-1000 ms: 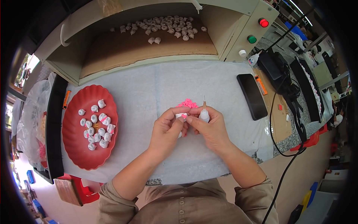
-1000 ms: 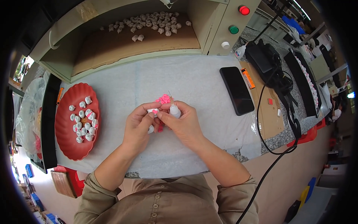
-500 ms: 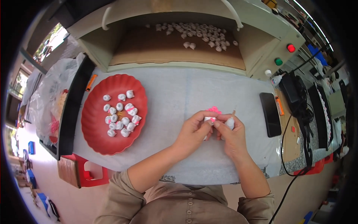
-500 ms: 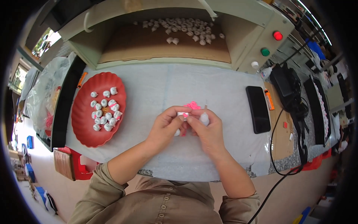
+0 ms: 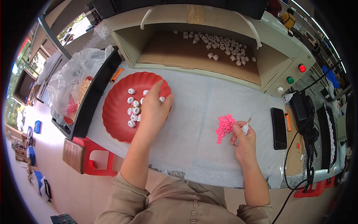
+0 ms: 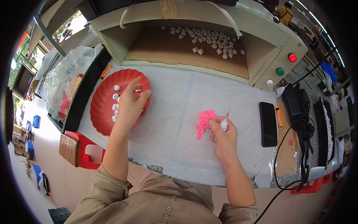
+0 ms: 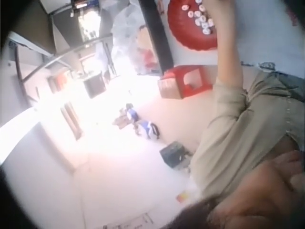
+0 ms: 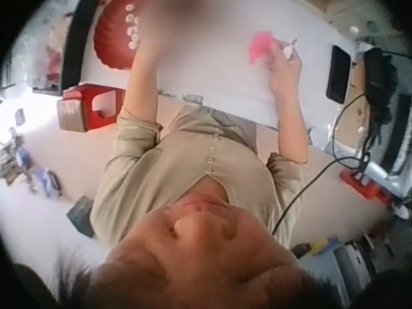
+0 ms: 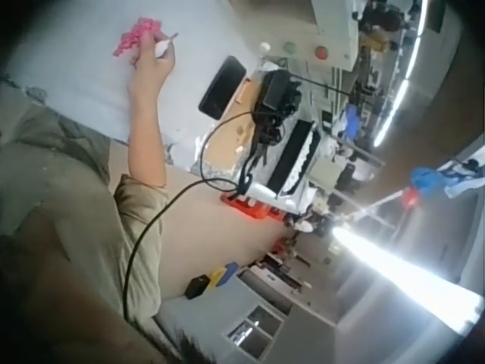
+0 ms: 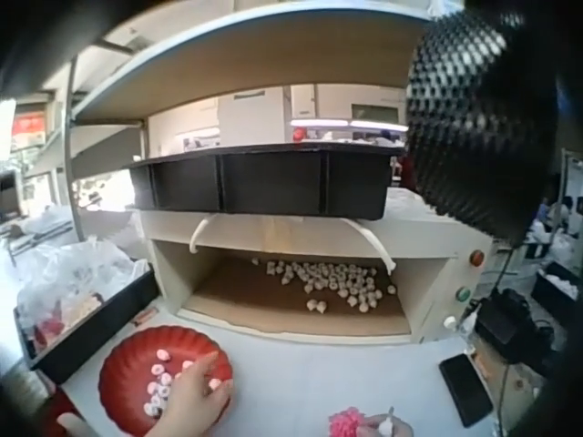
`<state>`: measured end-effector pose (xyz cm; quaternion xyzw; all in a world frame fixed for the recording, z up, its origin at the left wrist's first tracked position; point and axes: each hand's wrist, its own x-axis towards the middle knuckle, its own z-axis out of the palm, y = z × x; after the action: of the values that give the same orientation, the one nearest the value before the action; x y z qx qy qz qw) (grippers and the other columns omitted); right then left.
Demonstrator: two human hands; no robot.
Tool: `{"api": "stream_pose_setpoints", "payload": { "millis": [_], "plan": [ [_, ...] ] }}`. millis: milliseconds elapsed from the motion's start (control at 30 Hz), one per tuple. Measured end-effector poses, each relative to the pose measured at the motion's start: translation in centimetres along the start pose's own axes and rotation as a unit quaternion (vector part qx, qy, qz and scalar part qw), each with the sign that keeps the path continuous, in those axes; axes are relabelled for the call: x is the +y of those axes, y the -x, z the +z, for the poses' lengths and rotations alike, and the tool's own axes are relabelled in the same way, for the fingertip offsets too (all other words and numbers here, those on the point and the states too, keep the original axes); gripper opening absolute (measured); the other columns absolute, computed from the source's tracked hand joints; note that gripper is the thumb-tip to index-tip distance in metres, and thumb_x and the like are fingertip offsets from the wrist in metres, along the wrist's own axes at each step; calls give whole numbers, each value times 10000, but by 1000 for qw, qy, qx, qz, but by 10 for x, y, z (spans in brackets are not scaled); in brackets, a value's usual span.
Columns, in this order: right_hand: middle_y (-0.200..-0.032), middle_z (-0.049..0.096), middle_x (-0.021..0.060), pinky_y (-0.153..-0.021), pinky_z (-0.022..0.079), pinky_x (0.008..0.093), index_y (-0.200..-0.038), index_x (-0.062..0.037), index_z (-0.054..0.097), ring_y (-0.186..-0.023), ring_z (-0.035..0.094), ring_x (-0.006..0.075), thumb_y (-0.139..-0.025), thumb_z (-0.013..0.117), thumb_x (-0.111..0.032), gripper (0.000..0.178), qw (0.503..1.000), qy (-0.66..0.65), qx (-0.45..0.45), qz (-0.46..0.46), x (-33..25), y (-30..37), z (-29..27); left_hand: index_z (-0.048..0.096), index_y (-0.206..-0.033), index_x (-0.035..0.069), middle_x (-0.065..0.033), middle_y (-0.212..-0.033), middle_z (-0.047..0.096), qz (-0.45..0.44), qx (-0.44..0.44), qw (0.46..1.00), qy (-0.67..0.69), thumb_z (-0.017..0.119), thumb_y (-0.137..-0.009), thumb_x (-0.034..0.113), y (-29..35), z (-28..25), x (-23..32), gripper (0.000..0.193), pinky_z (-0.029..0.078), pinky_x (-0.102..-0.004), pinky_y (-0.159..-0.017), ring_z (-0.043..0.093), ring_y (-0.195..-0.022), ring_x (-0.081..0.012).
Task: Applying glue to small white plastic components and attaching them to a pink structure as part of toy assembly.
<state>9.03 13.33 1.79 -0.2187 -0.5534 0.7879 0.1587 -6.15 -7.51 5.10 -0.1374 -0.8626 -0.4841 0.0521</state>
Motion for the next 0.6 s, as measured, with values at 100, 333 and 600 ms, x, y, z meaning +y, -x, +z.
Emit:
{"api": "stream_pose_setpoints", "payload": {
  "millis": [100,333,600],
  "plan": [
    [-674,503,29,-483,395,250,-883,-49,470,-566,484,107,-816,522,-171,148,998,-57,5,19,-7,1,-2,481,-1055,-46,-127,-880,546,-174,-186,837,485,502,-806,89,21,23,37,284,423,-266,-550,494,-606,-146],
    [-835,561,47,-544,440,238,-992,-29,467,-624,536,112,-811,559,-104,216,997,-73,12,-22,-14,-1,-12,371,-1068,-122,-227,-1095,402,-472,-258,480,692,343,-790,-33,36,90,35,293,425,-363,-888,461,-961,-296],
    [-775,548,9,-510,356,169,-983,-34,512,-594,478,61,-755,637,-78,263,992,-98,49,-61,-18,-5,-29,415,-1104,-54,-140,-945,545,-322,-336,600,651,486,-859,123,39,99,15,311,501,-269,-783,575,-822,-198]
  ]
}}
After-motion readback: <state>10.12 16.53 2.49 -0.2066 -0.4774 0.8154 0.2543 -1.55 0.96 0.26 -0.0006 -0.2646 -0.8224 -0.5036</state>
